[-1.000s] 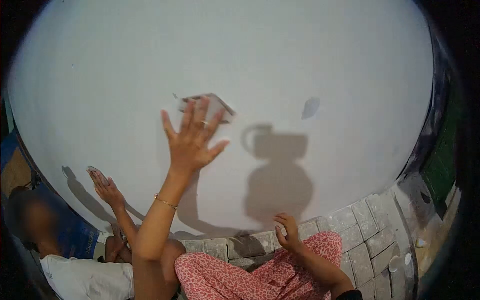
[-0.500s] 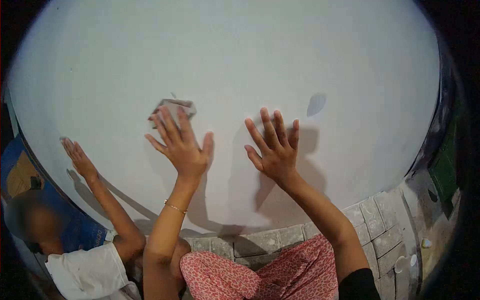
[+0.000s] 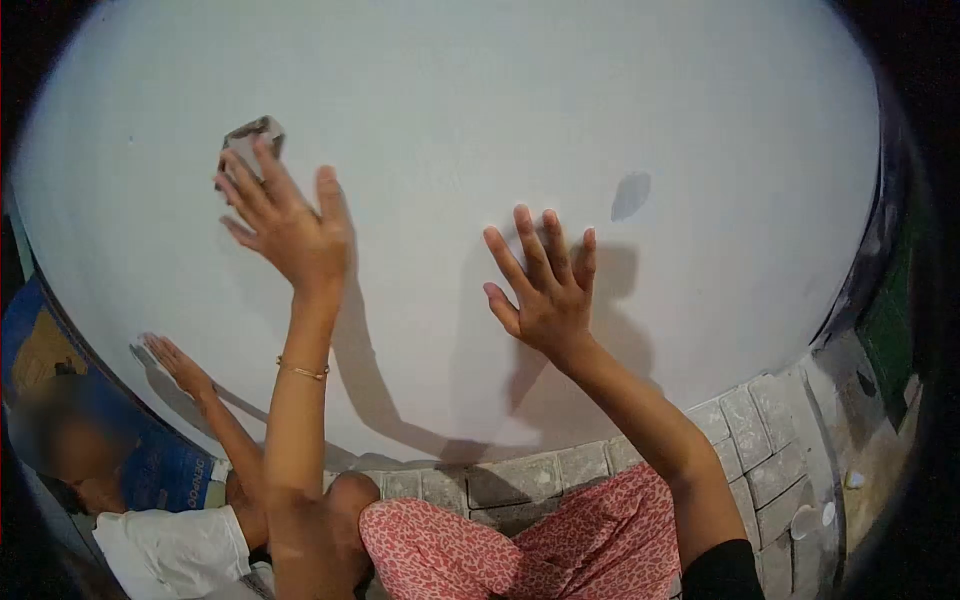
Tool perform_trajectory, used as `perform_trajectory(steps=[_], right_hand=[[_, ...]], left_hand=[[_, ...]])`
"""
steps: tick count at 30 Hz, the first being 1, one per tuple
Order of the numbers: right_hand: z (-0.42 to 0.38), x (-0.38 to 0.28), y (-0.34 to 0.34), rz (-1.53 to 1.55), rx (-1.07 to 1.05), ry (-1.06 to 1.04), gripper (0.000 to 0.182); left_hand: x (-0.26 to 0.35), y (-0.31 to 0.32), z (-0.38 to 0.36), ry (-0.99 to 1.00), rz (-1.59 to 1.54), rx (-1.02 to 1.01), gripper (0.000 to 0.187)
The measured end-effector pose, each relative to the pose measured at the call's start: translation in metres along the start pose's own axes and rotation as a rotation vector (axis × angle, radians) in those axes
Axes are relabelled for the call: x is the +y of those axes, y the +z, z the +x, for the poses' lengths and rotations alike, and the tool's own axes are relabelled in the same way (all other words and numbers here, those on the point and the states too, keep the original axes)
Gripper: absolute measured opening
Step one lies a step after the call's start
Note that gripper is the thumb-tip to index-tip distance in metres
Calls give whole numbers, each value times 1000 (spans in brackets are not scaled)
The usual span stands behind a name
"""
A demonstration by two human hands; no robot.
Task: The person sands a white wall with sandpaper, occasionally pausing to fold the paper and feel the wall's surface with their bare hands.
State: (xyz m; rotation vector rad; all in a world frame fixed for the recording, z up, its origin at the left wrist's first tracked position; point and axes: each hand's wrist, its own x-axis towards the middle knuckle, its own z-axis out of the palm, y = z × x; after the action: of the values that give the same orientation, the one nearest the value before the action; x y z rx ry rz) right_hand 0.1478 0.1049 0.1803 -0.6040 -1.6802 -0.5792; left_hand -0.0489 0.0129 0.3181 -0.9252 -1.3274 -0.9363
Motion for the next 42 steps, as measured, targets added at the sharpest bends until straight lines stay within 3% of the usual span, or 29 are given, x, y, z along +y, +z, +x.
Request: perform_trajectory(steps=[2,4,6,8,9,10,13,14,16,17,18,20,22,24,25,27,28,30,31,34,35,36,38,40,42], right_hand=[[-1,-2,-2,-25,-12,-1,54],[0,-2,-2,-11,-10,4,55],[-1,0,0,-2,-16,8,55],[-2,-1,2,-6,-9,-2,55],[-4,-3,0,-3,-9,5,55],[-3,-2,-1,-5,-9,6,55],[-1,-1,-1,-16,-1,-6,54],[-1,-1,0,-27,3,-5,53],[0,-1,1,-34,-1,-4,54],[-1,-1,0,-47,-14,1,54],[-2,-3,0,-44,-19,1,54],[0,-2,0,-56,-20,2,55],[0,-3,-2,-62,-36,5,55],[0,-3,0,-68,-48,14,56],[0,-3,2,-68,-35,11,56],[-1,-4,2,-68,-33,15,55],[0,-4,1,-92,-37,15,55],[0,-5,-2,-116,-41,4,55],[0,-5,-1,-124,-31,0,56],[1,-2,3,-119,-15,-3,56],[-1,-3,4,-101,-18,6,56],[-2,-4,3,-97,-25,10,56],[0,-4,0,-130,-46,8,56],[-1,-4,-1,-126,-52,-2,55],[0,-2,1,-125,-55,-10,55]], left_hand=[[14,-5,-11,254,-9,-122,75],[16,-8,-21,723,-26,-245,73],[8,-10,-11,554,0,-230,70],[-25,11,4,35,-39,-18,69],[-20,9,6,-87,-22,65,71],[-13,7,2,-88,-21,70,71],[5,-16,-25,456,8,-270,72],[0,-17,-27,455,15,-267,72],[-14,-13,-30,221,45,-187,73],[-24,-6,-25,-32,12,-90,74],[-25,-5,-29,-33,14,-96,74],[-20,-4,-39,-14,38,-54,76],[-4,-18,-65,321,26,-268,74],[-11,-19,-74,543,22,-293,73],[-15,-15,-71,541,24,-290,73],[-23,-8,-64,-69,-93,-106,72],[-21,-8,-69,-72,-93,-113,72],[-12,-11,-80,91,-92,-161,71],[-11,-19,-84,309,-36,-291,73],[-22,-22,-77,211,43,-316,75],[-30,-10,-79,15,-45,-158,74],[-28,-10,-82,15,-42,-167,74],[-13,-11,-89,98,-102,-145,72],[-15,-18,-99,572,61,-337,74],[-23,-20,-95,417,48,-345,72]])
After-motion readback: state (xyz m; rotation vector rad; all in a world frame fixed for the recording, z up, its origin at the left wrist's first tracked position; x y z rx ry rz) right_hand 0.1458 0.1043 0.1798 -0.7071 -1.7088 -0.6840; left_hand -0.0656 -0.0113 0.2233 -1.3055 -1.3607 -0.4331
